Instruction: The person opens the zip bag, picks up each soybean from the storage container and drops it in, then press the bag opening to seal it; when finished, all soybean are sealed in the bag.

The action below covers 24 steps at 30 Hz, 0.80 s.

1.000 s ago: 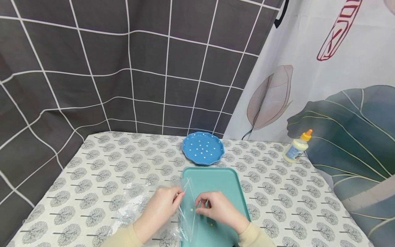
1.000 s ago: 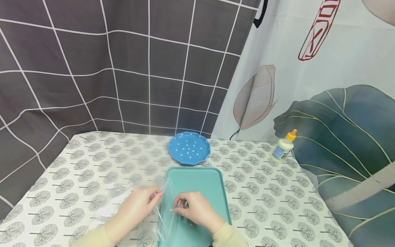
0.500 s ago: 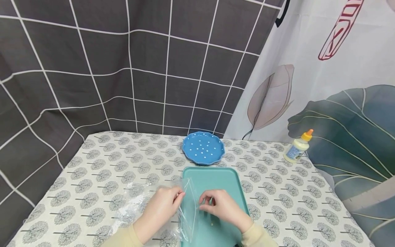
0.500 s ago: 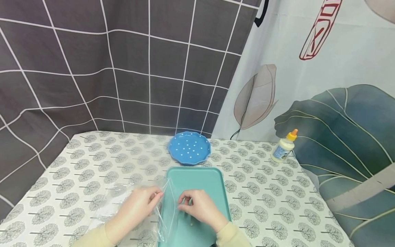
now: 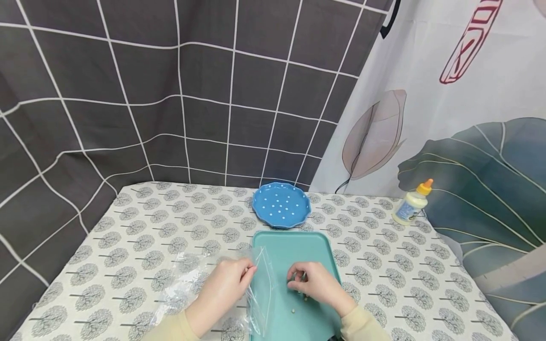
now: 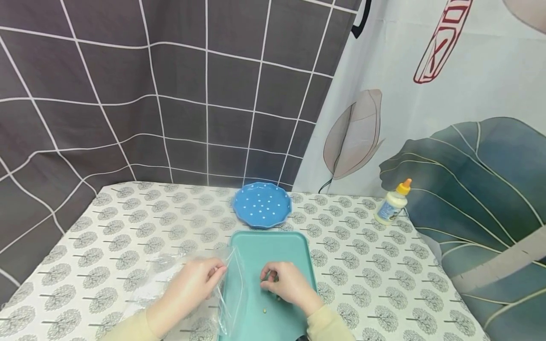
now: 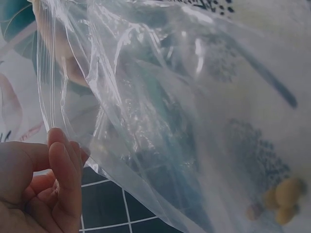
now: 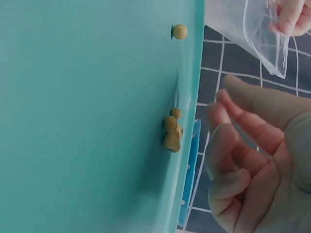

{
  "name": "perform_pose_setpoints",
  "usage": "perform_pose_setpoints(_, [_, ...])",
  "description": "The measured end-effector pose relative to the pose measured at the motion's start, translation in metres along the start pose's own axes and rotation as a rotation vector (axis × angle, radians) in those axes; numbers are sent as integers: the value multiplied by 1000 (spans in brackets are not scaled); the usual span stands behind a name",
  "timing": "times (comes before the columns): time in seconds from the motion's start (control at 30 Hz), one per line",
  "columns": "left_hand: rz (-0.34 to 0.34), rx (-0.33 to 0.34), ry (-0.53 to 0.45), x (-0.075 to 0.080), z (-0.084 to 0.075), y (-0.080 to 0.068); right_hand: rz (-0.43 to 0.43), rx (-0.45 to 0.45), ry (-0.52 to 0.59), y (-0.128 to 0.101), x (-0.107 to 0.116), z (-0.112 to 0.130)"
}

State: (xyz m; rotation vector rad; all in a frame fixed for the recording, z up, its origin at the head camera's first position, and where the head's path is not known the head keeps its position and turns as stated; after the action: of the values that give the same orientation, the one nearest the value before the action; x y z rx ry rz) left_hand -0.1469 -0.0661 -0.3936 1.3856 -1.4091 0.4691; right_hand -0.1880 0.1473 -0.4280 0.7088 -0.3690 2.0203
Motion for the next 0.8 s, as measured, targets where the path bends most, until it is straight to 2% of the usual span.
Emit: perform_pose_setpoints(0.8, [15,-3,-1,-1,-1,-1,-116,-86,-144,-2,11,-17])
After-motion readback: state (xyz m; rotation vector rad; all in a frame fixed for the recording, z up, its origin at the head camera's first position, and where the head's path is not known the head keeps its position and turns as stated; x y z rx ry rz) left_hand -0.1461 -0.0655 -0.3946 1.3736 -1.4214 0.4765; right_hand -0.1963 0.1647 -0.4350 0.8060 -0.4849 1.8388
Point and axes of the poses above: each hand's wrist, its own y-axis towards the middle knuckle, its own x-axis out of the back of the hand, z = x × y, the point moved 3 cm from there along y, towards the middle knuckle, and after that the axes turned 12 degrees about y, right-handed, at the moved point
